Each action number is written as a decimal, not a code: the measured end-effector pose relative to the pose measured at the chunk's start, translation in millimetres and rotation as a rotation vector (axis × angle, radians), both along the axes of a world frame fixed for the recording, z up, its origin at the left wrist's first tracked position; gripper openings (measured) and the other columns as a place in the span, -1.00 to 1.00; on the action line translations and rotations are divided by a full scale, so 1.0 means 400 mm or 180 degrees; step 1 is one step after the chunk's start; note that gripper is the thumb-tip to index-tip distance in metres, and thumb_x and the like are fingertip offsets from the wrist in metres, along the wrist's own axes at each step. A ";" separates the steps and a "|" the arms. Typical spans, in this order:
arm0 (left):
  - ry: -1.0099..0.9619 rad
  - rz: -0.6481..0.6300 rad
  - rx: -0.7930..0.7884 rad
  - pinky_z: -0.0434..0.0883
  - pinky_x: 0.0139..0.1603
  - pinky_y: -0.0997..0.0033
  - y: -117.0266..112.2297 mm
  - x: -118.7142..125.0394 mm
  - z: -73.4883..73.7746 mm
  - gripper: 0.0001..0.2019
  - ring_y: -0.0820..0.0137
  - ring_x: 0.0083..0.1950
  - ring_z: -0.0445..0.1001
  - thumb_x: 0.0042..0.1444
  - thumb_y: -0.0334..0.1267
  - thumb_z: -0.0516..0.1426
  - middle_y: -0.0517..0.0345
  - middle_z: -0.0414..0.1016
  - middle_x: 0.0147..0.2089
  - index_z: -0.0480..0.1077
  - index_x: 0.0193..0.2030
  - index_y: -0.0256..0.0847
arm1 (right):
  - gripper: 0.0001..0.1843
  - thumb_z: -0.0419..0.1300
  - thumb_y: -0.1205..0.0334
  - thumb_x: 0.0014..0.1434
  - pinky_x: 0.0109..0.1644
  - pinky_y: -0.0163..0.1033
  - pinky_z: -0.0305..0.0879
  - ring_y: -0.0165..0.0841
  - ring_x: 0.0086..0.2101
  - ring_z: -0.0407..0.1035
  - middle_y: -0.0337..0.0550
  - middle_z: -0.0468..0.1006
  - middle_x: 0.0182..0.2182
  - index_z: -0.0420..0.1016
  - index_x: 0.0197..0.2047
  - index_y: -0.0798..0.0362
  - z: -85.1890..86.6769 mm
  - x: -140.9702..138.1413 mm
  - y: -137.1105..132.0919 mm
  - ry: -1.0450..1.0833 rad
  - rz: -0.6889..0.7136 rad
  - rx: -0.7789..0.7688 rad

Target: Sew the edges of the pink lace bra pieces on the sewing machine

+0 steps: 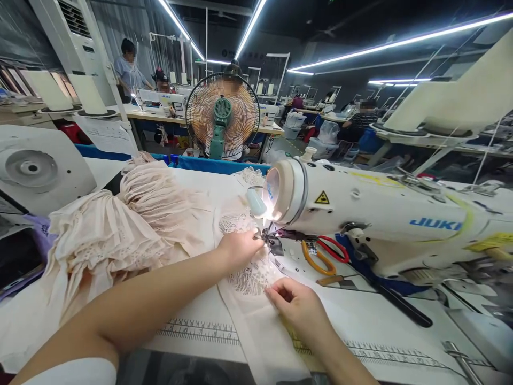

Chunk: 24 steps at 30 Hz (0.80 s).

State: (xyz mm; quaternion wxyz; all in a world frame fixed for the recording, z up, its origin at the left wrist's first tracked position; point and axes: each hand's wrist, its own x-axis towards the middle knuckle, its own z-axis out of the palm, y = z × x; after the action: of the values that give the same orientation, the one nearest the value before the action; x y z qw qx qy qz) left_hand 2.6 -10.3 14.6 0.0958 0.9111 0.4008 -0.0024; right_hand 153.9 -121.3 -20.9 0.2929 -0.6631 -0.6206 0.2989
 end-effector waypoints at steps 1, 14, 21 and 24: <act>0.0110 -0.0040 0.0001 0.22 -0.44 0.43 -0.004 0.002 0.002 -0.76 0.28 -0.33 0.43 0.05 -0.30 0.03 0.06 0.38 -0.14 0.33 -0.11 -0.11 | -0.73 0.08 0.07 0.06 -0.47 -0.31 0.14 -0.38 -0.55 0.25 -0.28 0.38 -0.63 0.33 -0.57 0.03 0.003 0.002 0.001 -0.0053 0.0049 -0.0062; 0.0692 -0.0111 -0.0010 0.15 -0.58 0.43 0.005 0.038 -0.001 -0.61 0.31 -0.46 0.40 -0.09 -0.37 0.10 -0.06 0.34 -0.07 0.38 -0.04 -0.17 | -0.72 -0.05 0.18 0.16 -0.46 -0.28 0.17 -0.34 -0.52 0.25 -0.29 0.35 -0.59 0.46 -0.20 -0.01 0.021 0.024 0.015 -0.0755 0.0464 0.0134; 0.0471 -0.0070 0.0237 0.19 -0.57 0.39 0.009 0.042 -0.025 -0.71 0.26 -0.43 0.42 -0.04 -0.36 0.04 0.00 0.35 -0.20 0.38 -0.13 -0.21 | -0.68 -0.08 0.18 0.18 -0.43 -0.25 0.19 -0.31 -0.49 0.28 -0.24 0.35 -0.55 0.47 -0.21 0.03 0.017 0.035 0.032 -0.0965 0.0504 0.0099; 0.0441 -0.0060 0.0277 0.21 -0.57 0.38 0.007 0.042 -0.028 -0.74 0.24 -0.42 0.43 -0.06 -0.37 0.04 0.01 0.35 -0.21 0.38 -0.19 -0.23 | -0.66 -0.09 0.18 0.18 -0.42 -0.24 0.21 -0.30 -0.47 0.30 -0.21 0.38 -0.53 0.48 -0.18 0.03 0.017 0.036 0.032 -0.0964 0.0503 0.0085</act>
State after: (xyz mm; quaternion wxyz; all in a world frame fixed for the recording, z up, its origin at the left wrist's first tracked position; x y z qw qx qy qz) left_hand 19.4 -7.7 3.5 0.0282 0.9158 0.3976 -0.0489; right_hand 168.3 -108.5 -14.1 0.1804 -0.6457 -0.7118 0.2093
